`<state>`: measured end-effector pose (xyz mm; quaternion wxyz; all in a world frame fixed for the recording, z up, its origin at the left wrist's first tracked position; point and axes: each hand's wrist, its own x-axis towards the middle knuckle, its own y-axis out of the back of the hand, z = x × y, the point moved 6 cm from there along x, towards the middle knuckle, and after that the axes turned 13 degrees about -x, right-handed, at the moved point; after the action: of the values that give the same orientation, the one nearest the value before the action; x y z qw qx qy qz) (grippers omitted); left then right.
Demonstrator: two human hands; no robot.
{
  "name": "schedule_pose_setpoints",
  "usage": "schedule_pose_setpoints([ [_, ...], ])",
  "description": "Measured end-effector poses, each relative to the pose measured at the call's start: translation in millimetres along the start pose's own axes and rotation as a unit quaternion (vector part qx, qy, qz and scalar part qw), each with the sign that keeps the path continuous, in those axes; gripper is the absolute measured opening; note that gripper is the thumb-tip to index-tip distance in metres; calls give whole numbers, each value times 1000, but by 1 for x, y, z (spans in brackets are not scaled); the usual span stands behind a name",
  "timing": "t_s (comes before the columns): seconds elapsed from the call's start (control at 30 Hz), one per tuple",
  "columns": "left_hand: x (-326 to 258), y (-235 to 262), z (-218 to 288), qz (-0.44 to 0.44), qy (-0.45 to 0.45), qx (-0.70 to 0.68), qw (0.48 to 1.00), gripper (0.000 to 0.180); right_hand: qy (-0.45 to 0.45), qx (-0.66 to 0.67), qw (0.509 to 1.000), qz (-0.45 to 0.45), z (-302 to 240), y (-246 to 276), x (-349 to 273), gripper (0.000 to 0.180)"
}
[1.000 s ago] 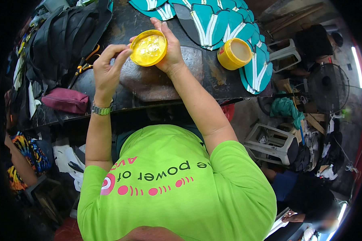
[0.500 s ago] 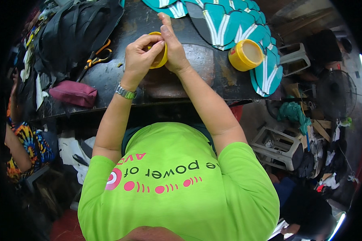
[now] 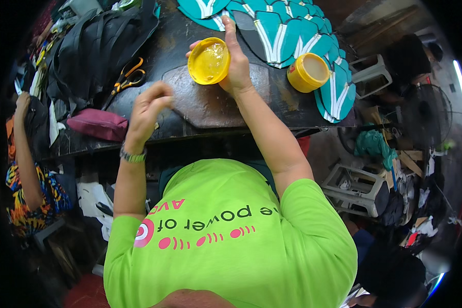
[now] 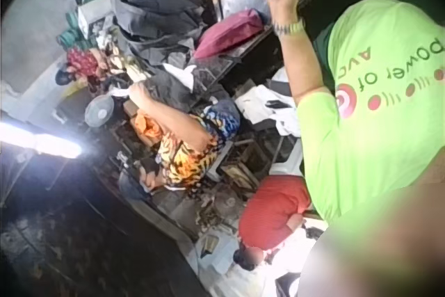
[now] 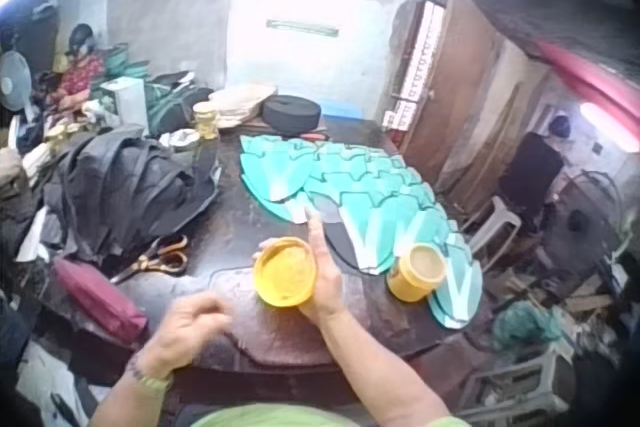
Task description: The person applies adhesive from a yellow container to teal and white sandal parts on a worktable, then presses the parts together. They repeat this process for several units, handling each sandal individually and stacking completed pieces.
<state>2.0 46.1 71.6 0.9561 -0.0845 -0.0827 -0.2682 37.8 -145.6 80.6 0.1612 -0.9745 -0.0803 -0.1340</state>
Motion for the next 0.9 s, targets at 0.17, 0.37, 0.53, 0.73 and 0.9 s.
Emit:
schedule_pose_setpoints([
  [0.17,-15,57,5,162,25,363,917,16,-46,158,978,-127,-30,-16,-28,75],
  [0.37,-7,39,-29,103,-80,471,872,31,-74,59,992,-89,-34,-10,-66,66],
  [0.53,1,52,-39,102,-15,456,884,21,-86,28,995,-37,-31,7,-92,65],
  [0.73,-16,-3,18,122,-81,189,971,22,-80,36,994,66,-29,18,-107,62],
  [0.9,-15,-88,25,-37,-50,136,989,25,4,-2,995,97,-31,6,-108,63],
])
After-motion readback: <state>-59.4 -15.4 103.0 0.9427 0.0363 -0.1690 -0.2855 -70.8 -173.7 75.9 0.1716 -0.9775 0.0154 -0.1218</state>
